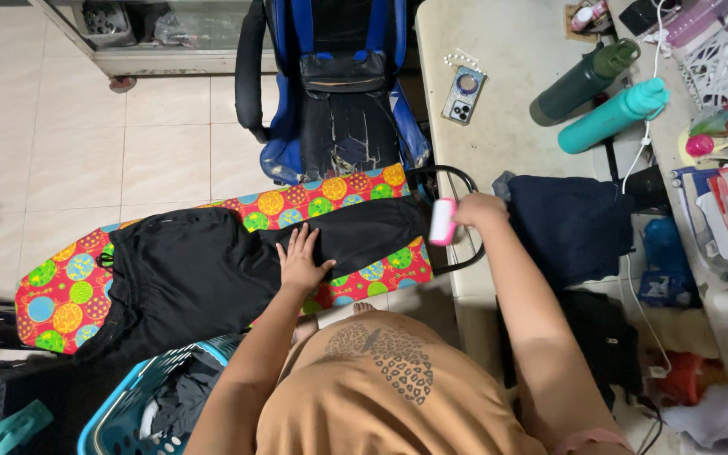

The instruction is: The person uses a pink lint roller to clean a black garment laid on a colorful ironing board. They repeatedly roll the tool over the fabric, repositioning the garment to cover different areas. The person then folds the garment and places it aside.

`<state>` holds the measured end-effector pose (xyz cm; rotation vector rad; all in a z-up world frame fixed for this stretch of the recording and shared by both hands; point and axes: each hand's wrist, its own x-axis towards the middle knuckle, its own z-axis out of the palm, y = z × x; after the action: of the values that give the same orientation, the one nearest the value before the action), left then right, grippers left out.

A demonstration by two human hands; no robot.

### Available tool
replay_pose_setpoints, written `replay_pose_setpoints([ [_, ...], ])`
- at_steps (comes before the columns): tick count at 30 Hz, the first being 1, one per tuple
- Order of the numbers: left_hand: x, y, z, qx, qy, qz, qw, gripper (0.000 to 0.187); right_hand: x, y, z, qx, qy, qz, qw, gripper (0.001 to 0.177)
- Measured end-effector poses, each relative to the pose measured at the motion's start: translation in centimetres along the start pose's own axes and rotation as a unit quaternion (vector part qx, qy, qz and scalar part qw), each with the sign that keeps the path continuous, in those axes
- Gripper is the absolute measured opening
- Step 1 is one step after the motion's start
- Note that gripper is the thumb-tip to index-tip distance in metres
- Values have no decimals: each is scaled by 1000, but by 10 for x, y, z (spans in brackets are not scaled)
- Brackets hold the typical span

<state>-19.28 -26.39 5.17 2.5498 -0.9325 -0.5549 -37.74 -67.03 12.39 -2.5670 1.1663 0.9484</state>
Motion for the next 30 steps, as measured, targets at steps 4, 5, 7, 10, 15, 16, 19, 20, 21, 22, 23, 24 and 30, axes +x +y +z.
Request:
replay_pose_setpoints([
  [4, 0, 1, -1, 1, 1, 1, 1000, 99, -25, -15, -19, 30, 63, -89, 994, 41],
  [5, 0, 1, -1, 2, 0, 1, 1000, 99, -26, -33, -21, 52, 76, -116, 989, 43],
  [7, 0, 1, -1, 3, -1, 2, 1000, 98, -25, -73, -20, 155, 52, -166, 972, 45],
  [10, -2, 3, -3, 14, -6, -1, 1000, 100, -13, -145, 3, 336, -47, -195, 920, 37],
  [15, -3, 4, -5, 18, -13, -6, 1000, 101, 25, -179, 42, 191, 80, -284, 936, 26],
  [16, -3, 4, -4, 18, -13, -7, 1000, 101, 33, -169, 42, 236, -5, -247, 940, 26],
  [19, -3, 5, -4, 16, -6, -4, 1000, 101, 47, -123, 39, 278, -92, -200, 935, 23],
  [20, -4, 5, -4, 18, -7, -7, 1000, 101, 48, -105, 37, 301, -113, -187, 928, 25],
  [21, -4, 5, -3, 19, -8, -9, 1000, 101, 48, -88, 34, 323, -133, -172, 921, 28],
  [22, -4, 5, -3, 21, -9, -12, 1000, 101, 46, -72, 29, 292, -131, -158, 934, 27],
  [23, -4, 4, -3, 21, -10, -12, 1000, 101, 43, -56, 22, 259, -129, -144, 946, 27],
  [24, -3, 4, -2, 20, -11, -13, 1000, 101, 36, -44, 17, 237, -115, -130, 956, 28],
  [30, -3, 2, -1, 17, -9, -9, 1000, 102, -14, -29, -28, 14, 13, -94, 995, 38],
])
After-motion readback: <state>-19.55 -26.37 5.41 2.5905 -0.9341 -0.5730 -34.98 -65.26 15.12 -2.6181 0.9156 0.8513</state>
